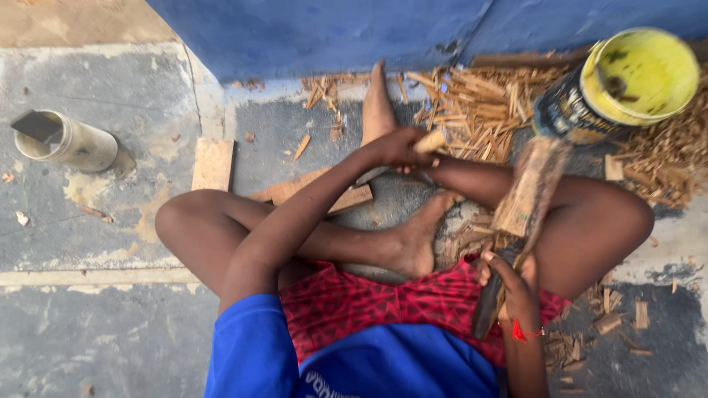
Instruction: The person sits cross-legged on the floor and uses a wooden mallet to repeatedly strike a small cylindrical piece of wood held in their left hand. The person adjusts the wood's position occasionally while continuing to strike it.
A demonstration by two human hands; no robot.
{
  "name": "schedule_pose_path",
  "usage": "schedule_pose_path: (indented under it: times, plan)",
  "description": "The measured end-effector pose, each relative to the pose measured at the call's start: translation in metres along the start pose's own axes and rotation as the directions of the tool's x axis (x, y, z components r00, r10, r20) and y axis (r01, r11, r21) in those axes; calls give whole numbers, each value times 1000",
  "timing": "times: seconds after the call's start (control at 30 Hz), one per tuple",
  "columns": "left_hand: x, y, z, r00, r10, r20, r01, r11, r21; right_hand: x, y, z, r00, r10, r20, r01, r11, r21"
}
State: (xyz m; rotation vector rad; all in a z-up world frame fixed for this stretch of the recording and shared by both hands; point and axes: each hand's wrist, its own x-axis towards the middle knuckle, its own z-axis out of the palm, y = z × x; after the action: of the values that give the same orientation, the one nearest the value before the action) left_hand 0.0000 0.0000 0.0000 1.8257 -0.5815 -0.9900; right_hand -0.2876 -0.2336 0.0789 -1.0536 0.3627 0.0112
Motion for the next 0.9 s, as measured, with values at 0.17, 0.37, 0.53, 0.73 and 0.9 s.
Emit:
schedule_pose_path:
  times: [0.17,0.37,0.53,0.73,0.9]
  plan:
    - [17,-19,6,982,178,-65,-182,982,-55,2,-26,7,995,100,12,-100,990,96]
    - [17,-32,27,908,408,-91,-410,912,5,16,-33,12,979,193,-62,-202,960,-195]
    - [20,-44,35,953,302,-35,-299,950,87,9,-3,38,947,312,-81,-321,935,-148]
    - [9,-27,14,753,616,-232,-569,787,239,50,-33,-52,935,327,136,-323,945,-52]
    - [13,-35,19,974,201,-107,-198,980,39,82,-16,-89,992,109,65,-127,844,521]
